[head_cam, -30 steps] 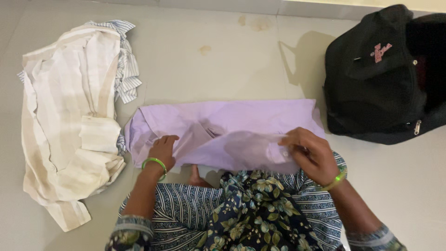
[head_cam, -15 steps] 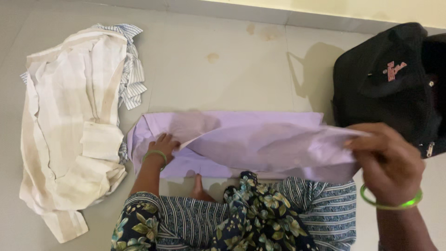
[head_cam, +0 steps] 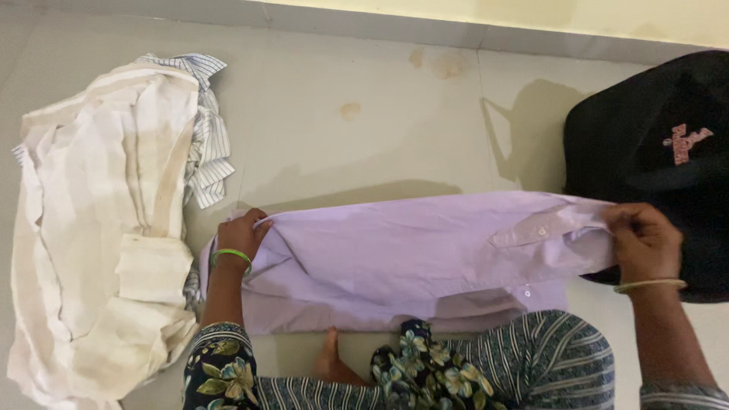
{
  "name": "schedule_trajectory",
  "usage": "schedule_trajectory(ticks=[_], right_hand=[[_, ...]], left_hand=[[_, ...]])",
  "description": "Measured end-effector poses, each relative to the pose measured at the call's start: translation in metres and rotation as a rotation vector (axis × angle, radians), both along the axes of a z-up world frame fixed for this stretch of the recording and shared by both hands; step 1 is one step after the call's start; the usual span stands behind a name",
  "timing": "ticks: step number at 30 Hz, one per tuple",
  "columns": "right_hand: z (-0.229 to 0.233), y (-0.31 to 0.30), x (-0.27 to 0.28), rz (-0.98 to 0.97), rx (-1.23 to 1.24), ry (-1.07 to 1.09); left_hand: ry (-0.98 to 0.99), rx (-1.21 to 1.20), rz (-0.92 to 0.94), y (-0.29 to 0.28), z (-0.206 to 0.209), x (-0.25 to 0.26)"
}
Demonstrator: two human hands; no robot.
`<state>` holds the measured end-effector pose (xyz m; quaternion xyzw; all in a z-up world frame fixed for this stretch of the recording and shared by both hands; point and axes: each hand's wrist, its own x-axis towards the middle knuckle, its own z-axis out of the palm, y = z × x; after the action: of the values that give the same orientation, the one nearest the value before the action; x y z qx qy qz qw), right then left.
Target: The person folds a light purple collared shirt by smoothing it out on the floor, folding the sleeves inward, and then folding the body of the shirt into a square shape before picking it up to show the final folded state.
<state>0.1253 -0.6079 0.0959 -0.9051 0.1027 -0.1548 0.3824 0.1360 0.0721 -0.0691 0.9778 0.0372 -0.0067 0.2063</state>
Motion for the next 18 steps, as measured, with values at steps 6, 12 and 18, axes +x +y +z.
schedule_trajectory(ticks=[6, 12, 18], right_hand=[[-0.143, -0.056, 0.039, 0.123, 0.116, 0.116], [-0.196, -0.054, 0.044, 0.023, -0.083, 0.490], [-0.203, -0.066, 0.047, 0.091, -0.289, 0.561]], left_hand=[[0.104, 0.100, 0.035, 0.006, 0.005, 0.013], [-0.132, 0.156, 0.099, 0.033, 0.008, 0.001], [0.339, -0.179, 0.369, 0.026, 0.015, 0.011]])
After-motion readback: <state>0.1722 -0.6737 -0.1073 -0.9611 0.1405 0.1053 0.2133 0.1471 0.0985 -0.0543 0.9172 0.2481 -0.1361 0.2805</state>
